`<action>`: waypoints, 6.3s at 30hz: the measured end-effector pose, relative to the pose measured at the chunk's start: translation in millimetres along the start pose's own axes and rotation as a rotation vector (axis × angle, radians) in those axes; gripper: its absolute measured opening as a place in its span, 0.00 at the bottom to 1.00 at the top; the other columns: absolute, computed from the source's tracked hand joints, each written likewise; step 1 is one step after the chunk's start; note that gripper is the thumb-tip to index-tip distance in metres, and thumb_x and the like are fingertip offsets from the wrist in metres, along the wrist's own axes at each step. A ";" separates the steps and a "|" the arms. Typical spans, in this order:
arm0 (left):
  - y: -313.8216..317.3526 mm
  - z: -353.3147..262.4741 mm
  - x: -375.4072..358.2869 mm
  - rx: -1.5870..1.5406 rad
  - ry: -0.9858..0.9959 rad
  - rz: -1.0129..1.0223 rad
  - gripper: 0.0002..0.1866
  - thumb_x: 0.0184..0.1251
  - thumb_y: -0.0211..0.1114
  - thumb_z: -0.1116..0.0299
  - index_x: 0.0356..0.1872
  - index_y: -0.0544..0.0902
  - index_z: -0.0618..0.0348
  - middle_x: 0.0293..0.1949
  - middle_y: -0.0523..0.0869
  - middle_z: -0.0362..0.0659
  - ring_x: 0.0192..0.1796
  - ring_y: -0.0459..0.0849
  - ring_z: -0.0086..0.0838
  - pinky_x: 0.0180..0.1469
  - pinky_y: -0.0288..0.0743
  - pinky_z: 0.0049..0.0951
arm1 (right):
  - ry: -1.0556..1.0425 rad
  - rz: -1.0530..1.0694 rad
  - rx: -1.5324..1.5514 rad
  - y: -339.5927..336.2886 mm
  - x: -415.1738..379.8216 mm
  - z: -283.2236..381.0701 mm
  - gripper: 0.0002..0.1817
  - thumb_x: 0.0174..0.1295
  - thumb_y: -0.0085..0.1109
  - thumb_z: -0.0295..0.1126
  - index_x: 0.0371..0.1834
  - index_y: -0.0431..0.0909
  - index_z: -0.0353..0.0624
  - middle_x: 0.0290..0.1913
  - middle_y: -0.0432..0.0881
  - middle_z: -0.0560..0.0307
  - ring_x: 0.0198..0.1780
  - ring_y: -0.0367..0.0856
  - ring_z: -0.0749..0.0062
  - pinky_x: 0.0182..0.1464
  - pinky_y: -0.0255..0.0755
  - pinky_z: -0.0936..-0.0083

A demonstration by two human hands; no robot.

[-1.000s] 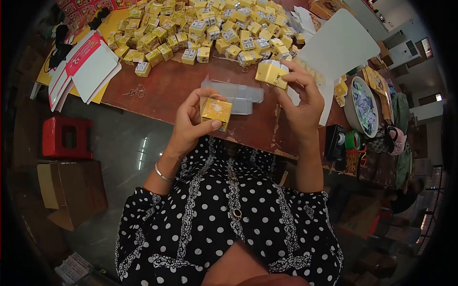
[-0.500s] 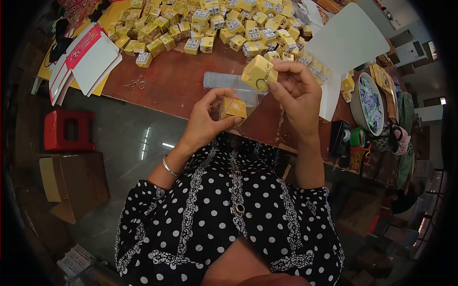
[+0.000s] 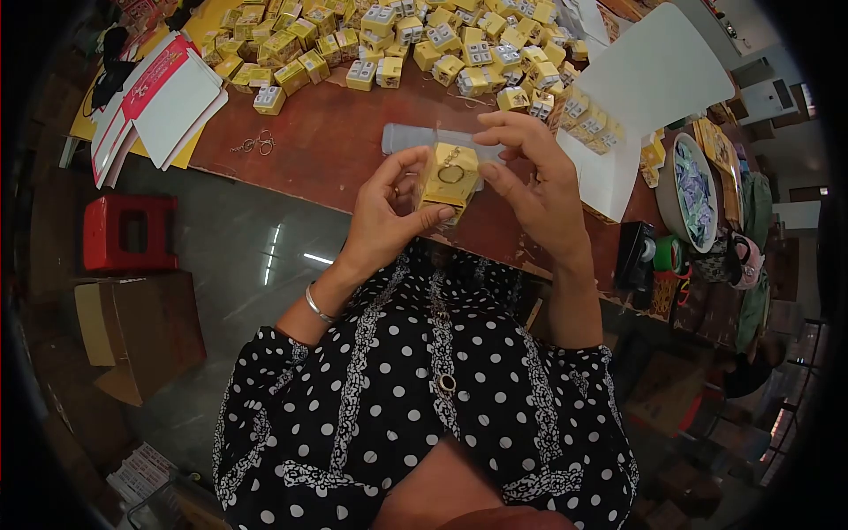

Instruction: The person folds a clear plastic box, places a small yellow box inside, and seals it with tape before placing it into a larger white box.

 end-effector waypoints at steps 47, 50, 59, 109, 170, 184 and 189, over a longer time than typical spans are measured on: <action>7.0 2.7 -5.6 0.019 0.216 0.054 0.20 0.67 0.71 0.82 0.58 0.78 0.64 0.66 0.73 0.45 0.62 0.82 0.29 0.60 0.82 0.27 | 0.276 -0.012 0.671 38.9 -34.9 -22.3 0.11 0.61 0.72 0.23 0.43 0.80 0.34 0.50 0.83 0.53 0.56 0.81 0.73 0.61 0.77 0.72; 7.2 3.9 -5.9 0.080 0.189 0.053 0.23 0.66 0.71 0.81 0.61 0.77 0.63 0.66 0.73 0.43 0.62 0.82 0.27 0.59 0.82 0.26 | 0.262 -0.020 0.630 38.2 -36.1 -26.7 0.09 0.63 0.71 0.22 0.44 0.81 0.33 0.49 0.83 0.53 0.53 0.82 0.75 0.59 0.80 0.74; 12.6 3.1 -7.9 0.002 0.121 0.031 0.21 0.69 0.69 0.80 0.62 0.78 0.63 0.63 0.74 0.43 0.60 0.82 0.26 0.60 0.81 0.26 | 0.352 -0.027 0.692 39.3 -36.9 -32.3 0.05 0.66 0.70 0.24 0.39 0.84 0.34 0.47 0.85 0.54 0.49 0.84 0.78 0.53 0.80 0.79; 55.8 35.8 11.0 0.091 -0.168 0.212 0.06 0.69 0.69 0.81 0.43 0.82 0.64 0.63 0.77 0.45 0.48 0.85 0.20 0.49 0.81 0.21 | 0.902 -1.016 -0.407 -209.8 -319.2 -135.1 0.14 0.68 0.68 0.38 0.37 0.87 0.34 0.31 0.82 0.64 0.33 0.79 0.81 0.39 0.73 0.79; 96.6 28.2 5.8 0.358 0.250 0.268 0.14 0.59 0.76 0.83 0.46 0.87 0.61 0.65 0.74 0.48 0.62 0.82 0.37 0.63 0.79 0.35 | 0.542 -0.563 0.532 5.0 -149.2 -3.8 0.06 0.74 0.61 0.26 0.48 0.83 0.39 0.33 0.85 0.64 0.31 0.80 0.87 0.33 0.77 0.86; 95.6 30.6 8.3 0.200 0.017 0.271 0.13 0.61 0.74 0.83 0.45 0.83 0.65 0.64 0.74 0.47 0.61 0.83 0.32 0.65 0.81 0.32 | 0.151 -0.643 -0.207 -1.7 -146.4 -23.1 0.17 0.63 0.70 0.23 0.54 0.81 0.40 0.49 0.83 0.51 0.42 0.83 0.70 0.40 0.79 0.75; 93.5 34.9 10.2 0.096 -0.033 0.275 0.12 0.63 0.72 0.85 0.46 0.82 0.66 0.64 0.74 0.47 0.60 0.85 0.33 0.64 0.82 0.31 | 0.072 -0.361 -0.073 -11.5 -140.9 -38.3 0.18 0.60 0.71 0.22 0.54 0.83 0.45 0.60 0.80 0.50 0.58 0.80 0.63 0.55 0.78 0.71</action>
Point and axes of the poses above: each hand's wrist, its own x-axis towards the middle knuckle, its own y-axis out of the palm, z = x × y, the point moved 2 cm from there along x, towards the middle knuckle
